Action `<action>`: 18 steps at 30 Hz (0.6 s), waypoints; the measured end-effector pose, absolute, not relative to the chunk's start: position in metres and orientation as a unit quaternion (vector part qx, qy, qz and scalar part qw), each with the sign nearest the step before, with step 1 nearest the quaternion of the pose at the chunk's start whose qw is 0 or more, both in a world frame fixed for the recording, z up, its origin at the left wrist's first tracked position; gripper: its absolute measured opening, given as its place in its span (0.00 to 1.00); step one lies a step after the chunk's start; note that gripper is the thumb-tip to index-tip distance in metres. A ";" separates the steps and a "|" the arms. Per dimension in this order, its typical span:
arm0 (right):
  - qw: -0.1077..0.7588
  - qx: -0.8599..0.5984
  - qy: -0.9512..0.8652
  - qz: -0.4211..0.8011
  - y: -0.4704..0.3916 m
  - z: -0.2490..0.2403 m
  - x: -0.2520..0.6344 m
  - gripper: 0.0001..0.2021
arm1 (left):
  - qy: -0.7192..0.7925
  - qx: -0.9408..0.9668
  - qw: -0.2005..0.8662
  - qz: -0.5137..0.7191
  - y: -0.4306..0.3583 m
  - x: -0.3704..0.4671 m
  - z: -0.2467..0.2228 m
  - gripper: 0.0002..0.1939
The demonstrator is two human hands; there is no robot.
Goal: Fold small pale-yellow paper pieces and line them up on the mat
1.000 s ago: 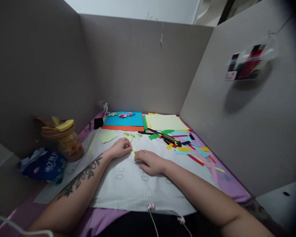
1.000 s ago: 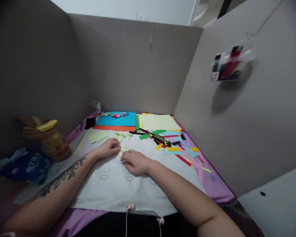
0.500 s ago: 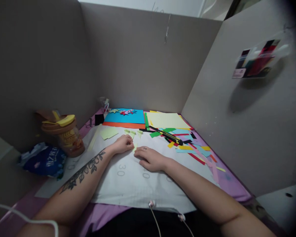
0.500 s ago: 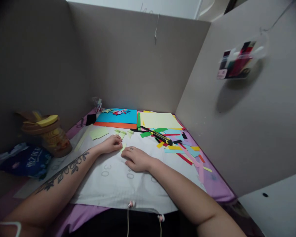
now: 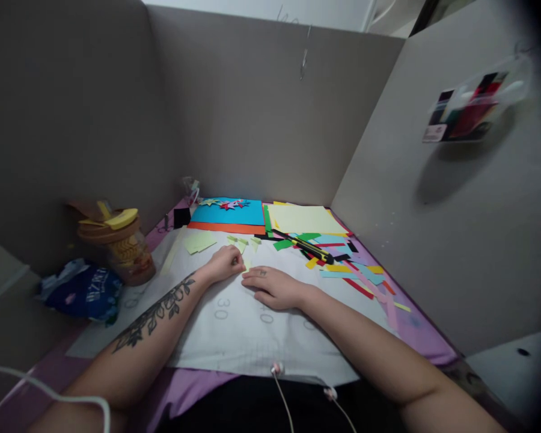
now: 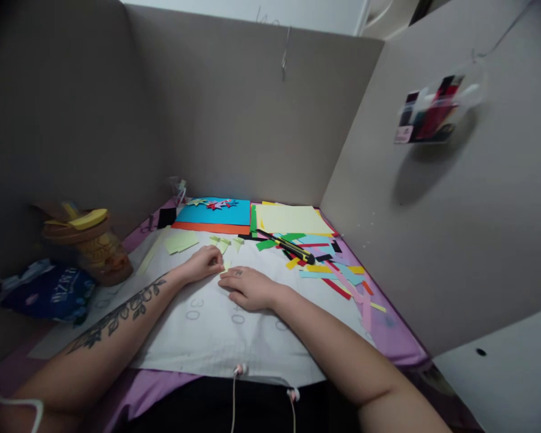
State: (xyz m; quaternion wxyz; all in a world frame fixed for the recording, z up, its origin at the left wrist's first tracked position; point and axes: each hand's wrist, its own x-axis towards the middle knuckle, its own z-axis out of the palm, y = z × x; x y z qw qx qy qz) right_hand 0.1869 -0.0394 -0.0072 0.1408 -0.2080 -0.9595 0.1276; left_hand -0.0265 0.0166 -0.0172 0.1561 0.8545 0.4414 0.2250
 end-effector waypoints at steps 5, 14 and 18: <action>0.115 -0.237 -0.959 0.103 -0.041 -0.005 0.181 0.23 | 0.476 0.826 0.154 0.260 0.018 -0.029 -0.019 0.06; 0.089 -0.276 -0.953 0.087 -0.041 -0.002 0.170 0.29 | 0.513 0.783 0.179 0.303 0.020 -0.034 -0.016 0.05; 0.102 -0.269 -0.952 0.106 -0.042 -0.003 0.173 0.28 | 0.484 0.810 0.187 0.273 0.018 -0.032 -0.016 0.08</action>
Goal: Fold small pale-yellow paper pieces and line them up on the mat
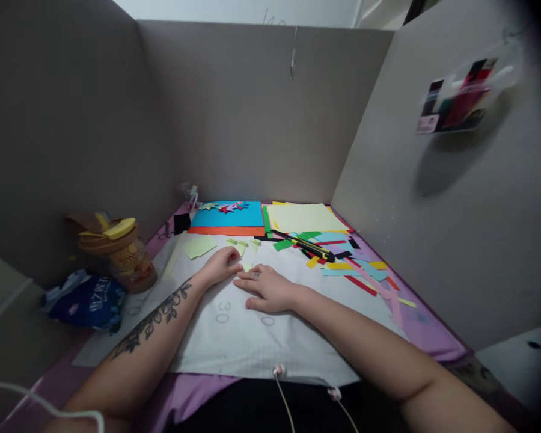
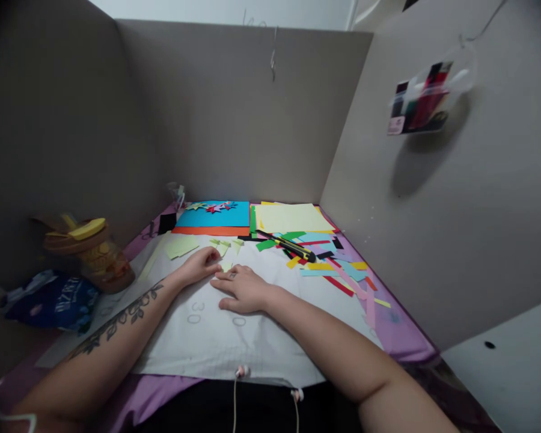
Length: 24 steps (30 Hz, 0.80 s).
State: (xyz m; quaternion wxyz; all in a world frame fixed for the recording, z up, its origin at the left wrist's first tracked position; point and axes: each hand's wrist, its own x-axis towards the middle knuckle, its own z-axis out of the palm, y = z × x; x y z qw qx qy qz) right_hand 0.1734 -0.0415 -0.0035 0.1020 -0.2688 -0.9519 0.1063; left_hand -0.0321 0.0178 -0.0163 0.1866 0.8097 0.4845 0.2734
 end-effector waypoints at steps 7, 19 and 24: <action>0.146 -0.262 -0.938 0.170 -0.043 -0.001 0.181 0.28 | 0.467 0.829 0.178 0.251 0.018 -0.030 -0.017 0.05; 0.267 -0.273 -0.867 0.320 -0.040 -0.012 0.192 0.19 | 0.388 0.867 0.218 0.226 0.018 -0.039 -0.010 0.10; 0.360 -0.370 -0.825 0.229 -0.035 -0.013 0.186 0.06 | 0.372 0.872 0.235 0.213 0.014 -0.040 -0.005 0.08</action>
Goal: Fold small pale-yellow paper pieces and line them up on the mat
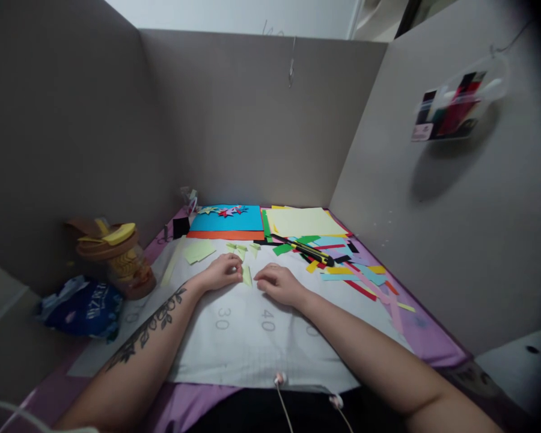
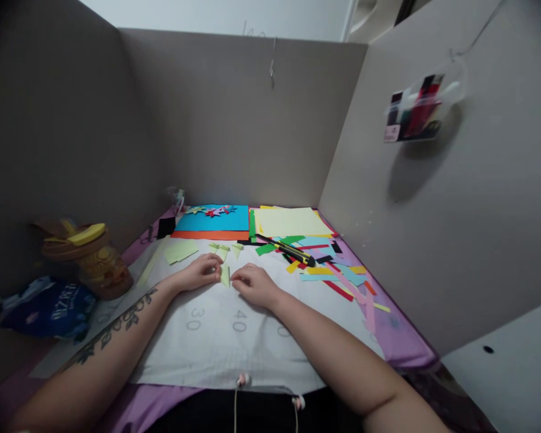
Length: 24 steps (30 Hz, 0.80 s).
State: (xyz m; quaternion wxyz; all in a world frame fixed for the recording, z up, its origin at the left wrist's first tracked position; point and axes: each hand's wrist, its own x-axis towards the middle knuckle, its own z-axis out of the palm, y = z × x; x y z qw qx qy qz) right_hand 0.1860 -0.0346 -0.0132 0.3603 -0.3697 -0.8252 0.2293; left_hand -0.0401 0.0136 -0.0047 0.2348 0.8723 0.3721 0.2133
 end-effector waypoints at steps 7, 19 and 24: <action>0.405 -0.450 -0.756 0.250 -0.026 -0.014 0.183 0.04 | 0.413 0.793 0.315 0.319 -0.005 -0.022 0.008 0.07; 0.418 -0.455 -0.676 0.403 -0.024 -0.020 0.176 0.08 | 0.425 0.738 0.310 0.422 -0.017 0.001 0.001 0.10; 0.454 -0.459 -0.657 0.389 -0.023 -0.022 0.180 0.09 | 0.416 0.716 0.369 0.421 -0.016 0.004 -0.005 0.18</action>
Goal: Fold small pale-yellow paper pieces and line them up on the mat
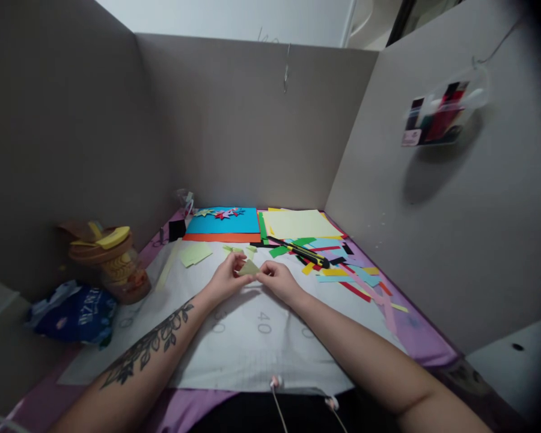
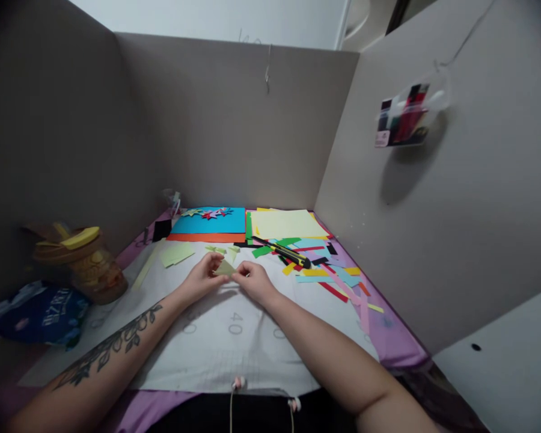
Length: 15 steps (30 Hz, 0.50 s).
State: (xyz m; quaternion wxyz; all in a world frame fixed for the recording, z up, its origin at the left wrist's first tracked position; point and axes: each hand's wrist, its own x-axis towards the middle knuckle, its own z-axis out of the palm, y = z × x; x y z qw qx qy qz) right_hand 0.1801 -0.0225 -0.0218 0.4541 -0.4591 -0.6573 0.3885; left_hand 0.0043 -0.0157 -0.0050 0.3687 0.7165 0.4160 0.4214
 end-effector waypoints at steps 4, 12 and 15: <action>0.426 -0.472 -0.699 0.326 -0.027 -0.019 0.178 0.07 | 0.427 0.754 0.361 0.343 -0.019 0.004 -0.004 0.11; 0.451 -0.473 -0.725 0.218 -0.028 -0.006 0.189 0.06 | 0.436 0.768 0.264 0.389 -0.015 -0.009 0.005 0.11; 0.460 -0.487 -0.716 0.197 -0.023 -0.007 0.197 0.06 | 0.416 0.790 0.210 0.398 -0.012 -0.018 0.003 0.08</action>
